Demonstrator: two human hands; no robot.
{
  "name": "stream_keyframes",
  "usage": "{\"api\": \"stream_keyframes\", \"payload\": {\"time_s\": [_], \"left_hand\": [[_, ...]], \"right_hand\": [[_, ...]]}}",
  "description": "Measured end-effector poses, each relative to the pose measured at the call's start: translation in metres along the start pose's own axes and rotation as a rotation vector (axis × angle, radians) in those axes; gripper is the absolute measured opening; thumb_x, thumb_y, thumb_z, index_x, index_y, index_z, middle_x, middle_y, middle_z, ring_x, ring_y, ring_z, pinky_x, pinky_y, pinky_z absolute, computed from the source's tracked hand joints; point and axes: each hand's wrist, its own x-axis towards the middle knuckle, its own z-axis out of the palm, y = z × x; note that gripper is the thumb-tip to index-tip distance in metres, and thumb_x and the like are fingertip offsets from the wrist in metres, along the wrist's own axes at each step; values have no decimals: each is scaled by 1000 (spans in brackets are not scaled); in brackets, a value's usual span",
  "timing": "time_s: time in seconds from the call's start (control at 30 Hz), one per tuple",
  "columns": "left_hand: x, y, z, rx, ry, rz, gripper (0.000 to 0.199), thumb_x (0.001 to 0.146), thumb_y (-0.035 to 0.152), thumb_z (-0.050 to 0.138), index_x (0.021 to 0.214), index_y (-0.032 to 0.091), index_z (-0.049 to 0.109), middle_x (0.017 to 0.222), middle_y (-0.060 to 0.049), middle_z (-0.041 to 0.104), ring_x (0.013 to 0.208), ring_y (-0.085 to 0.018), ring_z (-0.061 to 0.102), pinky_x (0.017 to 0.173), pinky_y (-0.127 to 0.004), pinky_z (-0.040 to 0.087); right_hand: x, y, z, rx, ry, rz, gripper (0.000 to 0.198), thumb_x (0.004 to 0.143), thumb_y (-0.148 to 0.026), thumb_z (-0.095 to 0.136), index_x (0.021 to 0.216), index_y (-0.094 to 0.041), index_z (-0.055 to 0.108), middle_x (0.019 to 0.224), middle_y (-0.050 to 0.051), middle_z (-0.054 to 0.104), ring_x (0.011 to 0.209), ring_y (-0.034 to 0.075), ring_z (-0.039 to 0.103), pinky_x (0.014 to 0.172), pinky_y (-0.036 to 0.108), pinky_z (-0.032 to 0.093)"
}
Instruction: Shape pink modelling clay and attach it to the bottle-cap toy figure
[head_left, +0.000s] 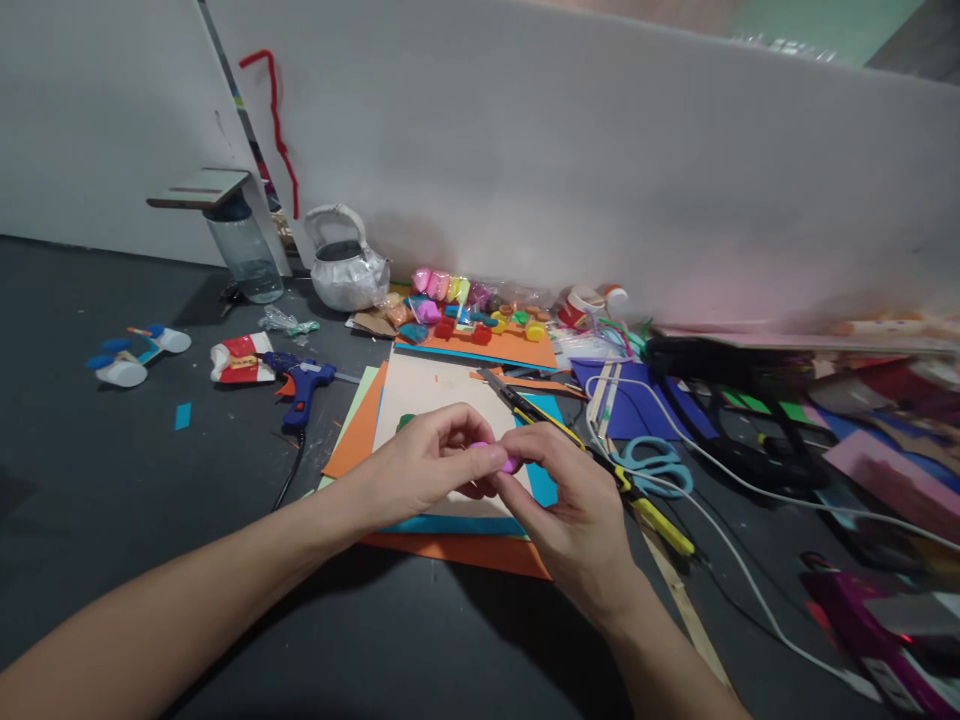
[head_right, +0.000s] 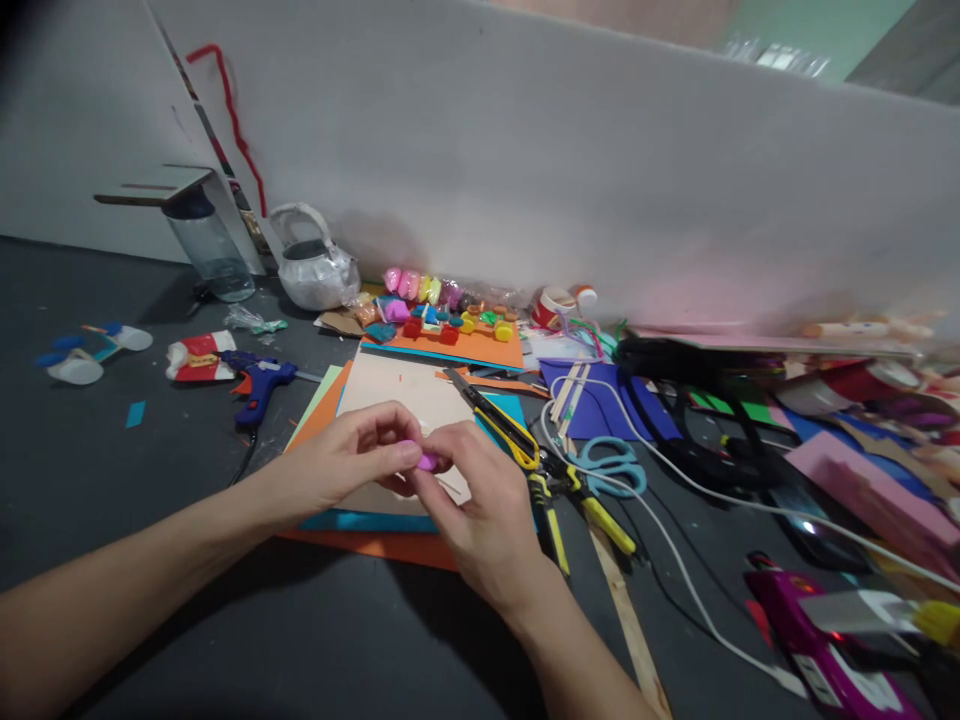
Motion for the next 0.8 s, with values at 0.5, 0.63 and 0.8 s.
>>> {"api": "stream_keyframes", "payload": {"time_s": [0.5, 0.63, 0.8], "left_hand": [[-2, 6, 0, 42, 6, -19, 19, 82, 33, 70, 84, 18, 59, 78, 1, 63, 70, -12, 61, 70, -27, 46], [-1, 5, -1, 71, 23, -6, 21, 82, 36, 70, 86, 18, 60, 76, 1, 62, 70, -12, 60, 70, -27, 45], [-2, 4, 0, 44, -7, -46, 22, 81, 36, 71, 87, 18, 60, 80, 0, 64, 71, -13, 62, 73, -29, 48]], "right_hand": [[-1, 0, 2, 137, 5, 95, 7, 89, -15, 59, 86, -22, 59, 79, 0, 63, 73, 13, 61, 66, 26, 50], [-2, 1, 2, 252, -9, 173, 11, 86, -20, 66, 97, -21, 62, 87, 2, 65, 77, 14, 63, 68, 27, 54], [0, -1, 3, 152, 32, 131, 6, 88, -19, 62, 83, -21, 62, 76, 0, 64, 69, 13, 61, 63, 26, 51]]}}
